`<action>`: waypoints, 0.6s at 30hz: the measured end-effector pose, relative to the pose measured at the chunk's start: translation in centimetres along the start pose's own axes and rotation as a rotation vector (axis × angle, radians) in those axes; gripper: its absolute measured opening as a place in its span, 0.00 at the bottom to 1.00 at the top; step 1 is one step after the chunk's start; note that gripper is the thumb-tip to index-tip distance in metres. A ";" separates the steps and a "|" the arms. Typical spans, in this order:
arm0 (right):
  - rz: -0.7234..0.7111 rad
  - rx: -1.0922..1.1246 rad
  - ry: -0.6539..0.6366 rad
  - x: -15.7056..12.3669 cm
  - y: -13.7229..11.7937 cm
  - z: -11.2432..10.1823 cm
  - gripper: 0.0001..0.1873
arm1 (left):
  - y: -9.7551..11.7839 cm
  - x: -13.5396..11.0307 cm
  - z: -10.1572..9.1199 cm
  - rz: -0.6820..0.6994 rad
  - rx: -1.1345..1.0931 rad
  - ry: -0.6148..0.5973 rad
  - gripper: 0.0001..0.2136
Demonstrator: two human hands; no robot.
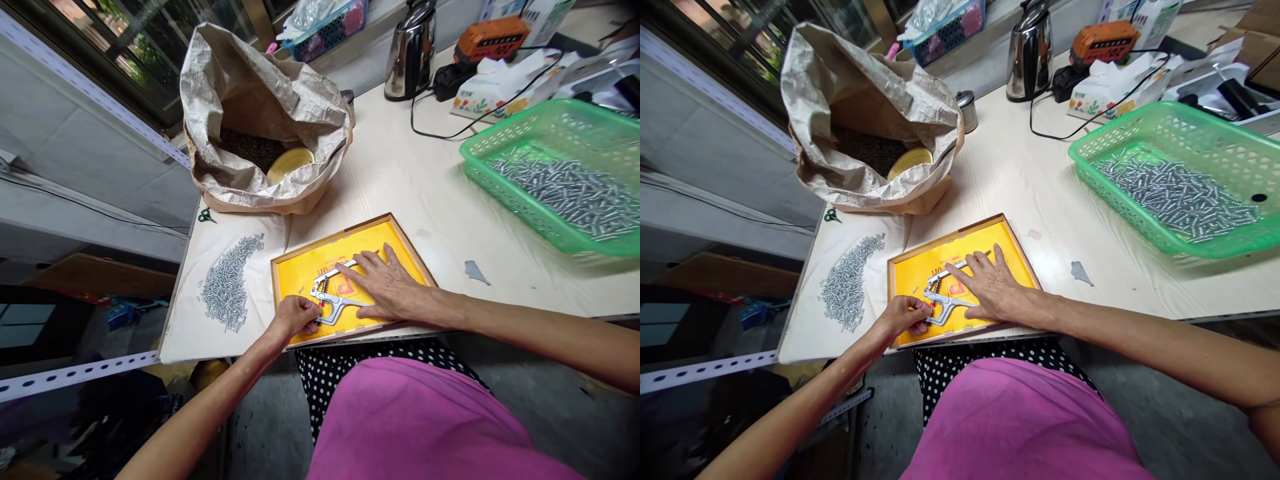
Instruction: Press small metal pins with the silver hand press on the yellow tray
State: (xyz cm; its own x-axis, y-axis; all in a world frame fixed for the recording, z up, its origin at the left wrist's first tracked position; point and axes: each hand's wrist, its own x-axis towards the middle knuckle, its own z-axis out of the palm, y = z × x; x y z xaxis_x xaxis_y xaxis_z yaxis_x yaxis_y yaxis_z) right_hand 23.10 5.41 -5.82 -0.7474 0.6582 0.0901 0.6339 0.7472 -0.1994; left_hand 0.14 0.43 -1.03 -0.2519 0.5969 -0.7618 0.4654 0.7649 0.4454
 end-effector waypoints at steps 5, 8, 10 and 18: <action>0.003 0.055 0.026 -0.2 0.0 0.0 0.46 | 0.1 -0.2 0.0 -0.009 0.015 -0.001 0.10; 0.015 0.078 0.044 -0.4 -0.2 0.3 0.45 | 0.2 -0.1 0.1 -0.020 0.012 -0.005 0.10; 0.024 0.079 0.061 -0.6 -0.3 0.6 0.44 | 0.1 0.0 0.1 -0.022 0.008 -0.006 0.09; -0.008 0.143 0.155 -0.9 -0.8 1.2 0.39 | -1.2 -0.9 0.5 0.293 0.396 0.221 0.06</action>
State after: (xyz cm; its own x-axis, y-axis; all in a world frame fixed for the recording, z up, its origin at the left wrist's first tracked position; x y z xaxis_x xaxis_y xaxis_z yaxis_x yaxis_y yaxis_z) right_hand 23.02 4.05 -6.92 -0.7060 0.6665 0.2396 0.5847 0.7394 -0.3338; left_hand 0.22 -1.11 -1.08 -0.2166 0.8408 -0.4962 0.8166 0.4346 0.3798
